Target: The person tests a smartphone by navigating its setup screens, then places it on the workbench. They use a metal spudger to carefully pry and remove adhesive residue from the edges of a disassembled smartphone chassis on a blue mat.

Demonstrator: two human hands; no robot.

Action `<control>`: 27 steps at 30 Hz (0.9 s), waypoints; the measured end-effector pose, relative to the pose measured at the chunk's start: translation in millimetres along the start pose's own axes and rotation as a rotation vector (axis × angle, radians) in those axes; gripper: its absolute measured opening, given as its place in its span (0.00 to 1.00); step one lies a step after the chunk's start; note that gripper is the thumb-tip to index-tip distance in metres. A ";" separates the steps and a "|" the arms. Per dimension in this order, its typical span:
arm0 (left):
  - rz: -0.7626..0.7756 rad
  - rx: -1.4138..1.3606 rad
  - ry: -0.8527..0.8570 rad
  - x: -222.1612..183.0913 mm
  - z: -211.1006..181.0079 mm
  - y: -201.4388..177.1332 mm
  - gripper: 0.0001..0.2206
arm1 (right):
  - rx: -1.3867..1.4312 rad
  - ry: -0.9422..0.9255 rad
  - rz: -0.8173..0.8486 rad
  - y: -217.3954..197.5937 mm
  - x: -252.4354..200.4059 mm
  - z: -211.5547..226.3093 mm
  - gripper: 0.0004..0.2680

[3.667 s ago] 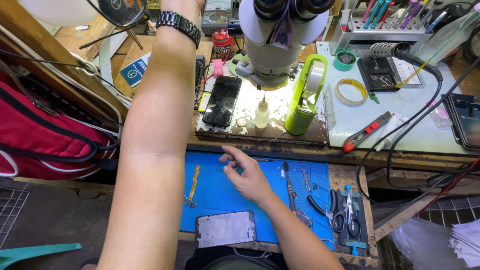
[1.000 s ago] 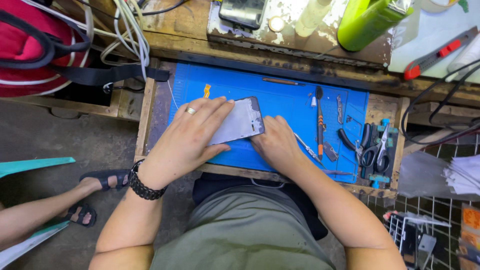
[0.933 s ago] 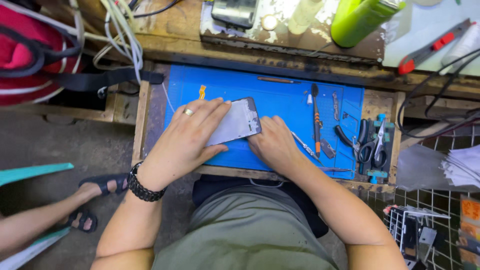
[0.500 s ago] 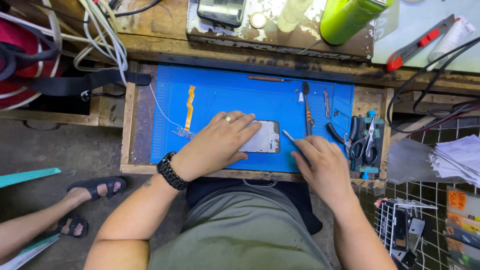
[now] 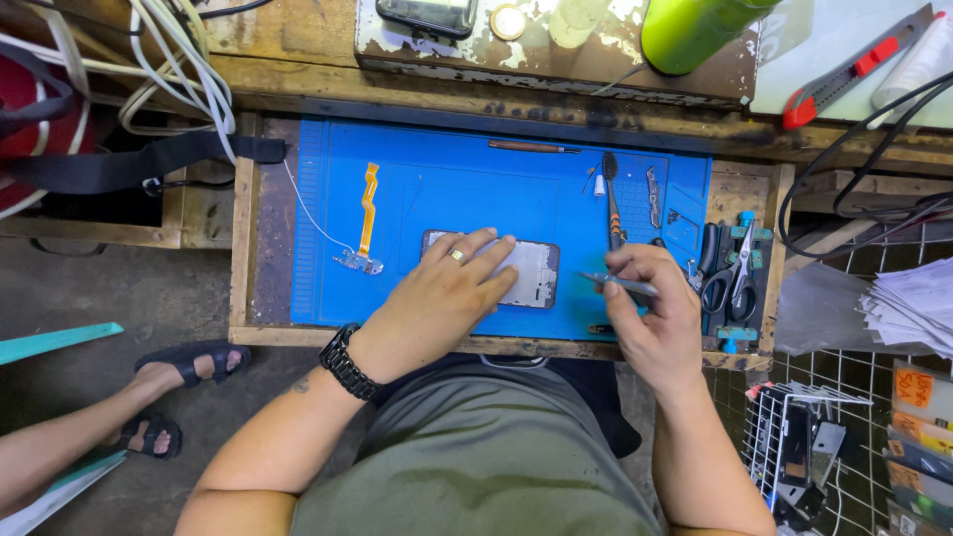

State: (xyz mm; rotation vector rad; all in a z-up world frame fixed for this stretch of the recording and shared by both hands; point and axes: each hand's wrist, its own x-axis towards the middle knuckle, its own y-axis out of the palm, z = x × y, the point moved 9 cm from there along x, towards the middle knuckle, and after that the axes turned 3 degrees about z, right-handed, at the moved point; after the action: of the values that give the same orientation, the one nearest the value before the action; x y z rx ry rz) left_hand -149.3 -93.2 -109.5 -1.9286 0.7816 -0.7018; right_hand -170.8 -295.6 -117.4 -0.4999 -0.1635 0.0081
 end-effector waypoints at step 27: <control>0.005 0.114 0.050 -4.8 -10.4 8.7 0.19 | -0.386 -0.220 0.173 21.7 5.7 17.9 0.16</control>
State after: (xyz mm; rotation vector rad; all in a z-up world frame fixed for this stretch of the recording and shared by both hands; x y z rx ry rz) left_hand -162.1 -98.5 -113.6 -1.8118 0.7603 -0.7777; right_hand -167.3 -267.8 -111.4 -0.8977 -0.3402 0.2045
